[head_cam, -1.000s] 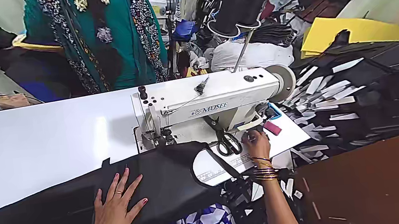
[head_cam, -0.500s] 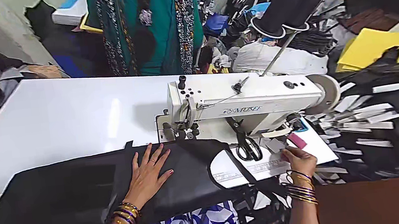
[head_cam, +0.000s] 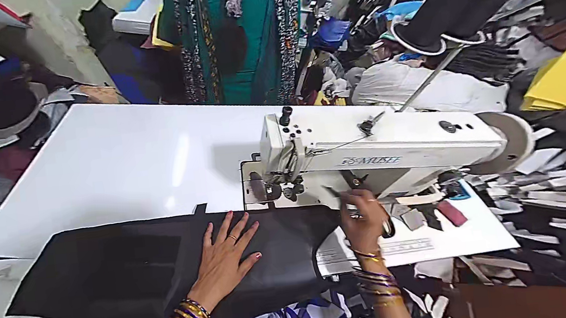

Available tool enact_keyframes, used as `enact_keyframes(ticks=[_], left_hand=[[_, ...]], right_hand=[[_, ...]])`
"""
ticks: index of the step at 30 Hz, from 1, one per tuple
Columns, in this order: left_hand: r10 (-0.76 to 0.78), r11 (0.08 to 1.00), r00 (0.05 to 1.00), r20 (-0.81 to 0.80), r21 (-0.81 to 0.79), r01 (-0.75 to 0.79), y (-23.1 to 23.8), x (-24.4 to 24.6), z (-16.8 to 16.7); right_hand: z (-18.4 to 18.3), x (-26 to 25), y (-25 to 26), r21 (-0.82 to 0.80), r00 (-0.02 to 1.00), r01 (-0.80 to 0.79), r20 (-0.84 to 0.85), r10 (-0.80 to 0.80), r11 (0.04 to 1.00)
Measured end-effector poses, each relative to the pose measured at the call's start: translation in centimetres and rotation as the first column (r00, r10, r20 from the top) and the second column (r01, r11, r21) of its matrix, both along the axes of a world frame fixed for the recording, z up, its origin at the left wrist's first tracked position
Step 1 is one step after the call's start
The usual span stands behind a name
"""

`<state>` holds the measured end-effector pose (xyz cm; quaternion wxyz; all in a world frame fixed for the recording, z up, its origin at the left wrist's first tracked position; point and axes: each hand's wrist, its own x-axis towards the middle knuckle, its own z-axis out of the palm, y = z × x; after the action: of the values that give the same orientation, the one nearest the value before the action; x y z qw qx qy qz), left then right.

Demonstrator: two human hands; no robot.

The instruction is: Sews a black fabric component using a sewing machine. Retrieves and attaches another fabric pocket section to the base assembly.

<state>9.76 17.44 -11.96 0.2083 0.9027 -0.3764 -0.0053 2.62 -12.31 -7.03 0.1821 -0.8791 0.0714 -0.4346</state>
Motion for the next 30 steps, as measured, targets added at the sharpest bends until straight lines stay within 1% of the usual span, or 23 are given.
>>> enact_keyframes(ticks=[1,3,5,6,8,11,12,13,14,15,16,17,18,19,20,21,22,23,24,25,26,28,30], left_hand=[[0.005,1.000,1.000,0.005,0.006,-0.005,0.5,-0.6,-0.1],[0.015,1.000,1.000,0.012,0.018,-0.015,1.6,-1.5,-0.3],[0.017,1.000,0.999,0.033,0.013,-0.017,2.6,-1.9,-0.3],[0.014,1.000,0.999,0.040,0.006,-0.014,2.9,-2.0,-0.4],[0.003,1.000,0.999,0.033,0.003,-0.003,3.0,-2.0,-0.4],[-0.001,1.000,1.000,0.010,-0.008,0.001,3.0,-1.5,-0.3],[-0.001,1.000,1.000,0.003,-0.009,0.001,3.0,-1.4,-0.3],[0.000,1.000,1.000,-0.002,-0.008,0.000,3.0,-1.4,-0.3],[0.001,1.000,1.000,-0.002,-0.005,-0.001,3.0,-1.3,-0.3],[0.001,1.000,1.000,-0.006,0.001,-0.001,3.0,-1.3,-0.2],[0.001,1.000,1.000,0.000,0.001,-0.001,3.0,-1.3,-0.2],[0.004,1.000,1.000,0.007,-0.001,-0.004,2.9,-1.4,-0.3],[0.006,1.000,1.000,0.015,-0.007,-0.006,2.9,-1.4,-0.4],[0.006,1.000,1.000,0.023,-0.014,-0.006,2.9,-1.3,-0.5],[0.006,1.000,1.000,0.027,-0.021,-0.006,2.9,-1.2,-0.6],[0.003,1.000,1.000,0.025,-0.030,-0.002,2.8,-1.0,-0.5],[-0.003,0.999,1.000,0.015,-0.038,0.004,2.6,-0.7,-0.3],[-0.013,0.999,1.000,-0.002,-0.046,0.013,2.4,-0.3,-0.1],[-0.021,0.999,1.000,-0.023,-0.045,0.020,2.1,0.2,0.1],[-0.025,0.999,0.999,-0.045,-0.039,0.023,1.7,0.9,0.3],[-0.025,1.000,0.997,-0.072,-0.018,0.023,1.4,1.6,0.6],[-0.016,0.999,0.991,-0.137,0.039,0.022,0.6,3.1,1.0],[0.003,0.997,0.988,-0.157,0.081,0.009,-0.1,4.5,1.2]], right_hand=[[-1.2,2.2,1.9,-0.009,0.995,-0.093,-0.040,0.093,0.996],[-3.6,5.5,4.1,-0.049,0.956,-0.277,-0.118,0.270,0.960],[-4.9,7.2,4.3,-0.094,0.881,-0.443,-0.232,0.413,0.891],[-5.1,7.6,4.1,-0.111,0.844,-0.503,-0.276,0.460,0.857],[-5.0,8.1,3.5,-0.141,0.797,-0.571,-0.330,0.505,0.809],[-5.1,8.6,2.9,-0.171,0.773,-0.612,-0.335,0.539,0.772],[-5.2,8.6,2.7,-0.164,0.777,-0.608,-0.323,0.540,0.777],[-5.1,8.3,2.6,-0.140,0.794,-0.582,-0.311,0.522,0.801],[-4.6,7.6,2.4,-0.095,0.825,-0.524,-0.304,0.476,0.847],[-3.7,6.5,2.2,-0.038,0.862,-0.428,-0.319,0.395,0.903],[-2.5,5.0,1.8,0.030,0.868,-0.315,-0.395,0.300,0.949],[-1.3,3.4,1.2,0.080,0.833,-0.206,-0.508,0.217,0.975],[-0.8,1.9,0.6,0.117,0.773,-0.122,-0.612,0.169,0.986],[-0.6,0.6,0.2,0.171,0.712,-0.071,-0.682,0.170,0.983],[-0.9,-0.3,-0.2,0.243,0.693,-0.053,-0.689,0.211,0.969],[-1.5,-0.9,-0.7,0.322,0.729,-0.070,-0.629,0.269,0.944],[-2.1,-1.0,-1.2,0.391,0.791,-0.104,-0.525,0.315,0.914],[-2.1,-0.6,-1.5,0.492,0.837,-0.122,-0.416,0.356,0.862],[-1.8,0.1,-1.7,0.566,0.871,-0.121,-0.333,0.361,0.816],[-1.4,1.1,-1.9,0.589,0.892,-0.095,-0.307,0.332,0.803],[-1.3,2.1,-2.1,0.568,0.902,-0.040,-0.334,0.274,0.822],[-1.8,4.2,-2.3,0.456,0.878,0.080,-0.453,0.154,0.886],[-2.4,5.9,-2.2,0.359,0.852,0.117,-0.516,0.092,0.926]])
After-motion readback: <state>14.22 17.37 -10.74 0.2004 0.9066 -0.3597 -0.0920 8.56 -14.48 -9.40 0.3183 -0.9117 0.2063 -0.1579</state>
